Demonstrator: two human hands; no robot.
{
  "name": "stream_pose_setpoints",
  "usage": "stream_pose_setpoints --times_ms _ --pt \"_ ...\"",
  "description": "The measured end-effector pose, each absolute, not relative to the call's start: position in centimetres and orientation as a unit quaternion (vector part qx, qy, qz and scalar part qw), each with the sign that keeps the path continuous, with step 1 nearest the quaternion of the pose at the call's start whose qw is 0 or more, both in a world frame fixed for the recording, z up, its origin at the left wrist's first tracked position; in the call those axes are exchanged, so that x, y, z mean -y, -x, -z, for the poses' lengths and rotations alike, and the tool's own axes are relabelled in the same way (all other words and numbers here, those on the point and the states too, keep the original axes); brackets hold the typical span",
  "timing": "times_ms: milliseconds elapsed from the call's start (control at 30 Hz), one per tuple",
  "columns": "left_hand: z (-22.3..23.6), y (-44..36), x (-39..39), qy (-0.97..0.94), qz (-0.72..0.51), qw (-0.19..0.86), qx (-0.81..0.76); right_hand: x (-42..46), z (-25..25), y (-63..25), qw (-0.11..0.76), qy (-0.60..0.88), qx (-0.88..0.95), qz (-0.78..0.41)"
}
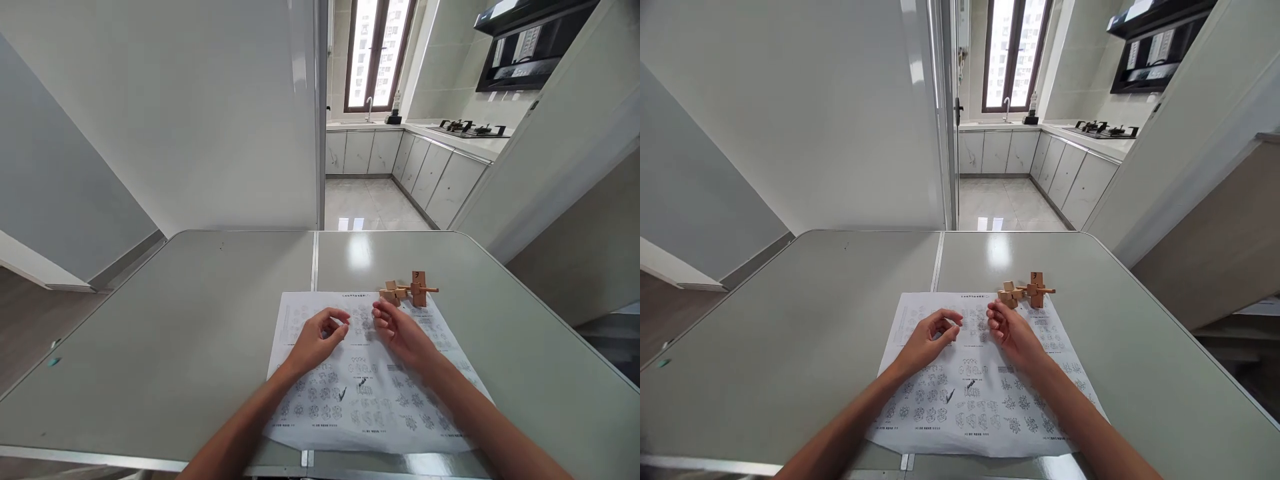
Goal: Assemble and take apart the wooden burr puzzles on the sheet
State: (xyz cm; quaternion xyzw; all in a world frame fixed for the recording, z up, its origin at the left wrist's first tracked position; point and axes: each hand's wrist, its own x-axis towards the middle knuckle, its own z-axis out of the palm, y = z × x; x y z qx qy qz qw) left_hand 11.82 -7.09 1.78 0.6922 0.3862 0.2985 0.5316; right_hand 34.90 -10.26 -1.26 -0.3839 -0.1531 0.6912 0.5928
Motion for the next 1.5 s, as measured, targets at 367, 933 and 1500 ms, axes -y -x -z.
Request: stream_pose_setpoints --times_ms 367,933,1500 --pt "-2.7 -11.7 7.2 -0.678 -0.289 0.563 -0.375 11.2 -0.7 -33.4 0.521 0.444 0.307 -0.662" --pt "-2.2 -11.8 7.1 -0.673 -0.292 0.567 -0.374 10.0 1.2 -35.8 0.655 0.321 0.175 -0.662" --pt "-2.3 -11.7 7.0 -0.677 -0.29 0.555 -0.385 8.6 3.5 -39.6 0.701 0.117 0.02 -0.703"
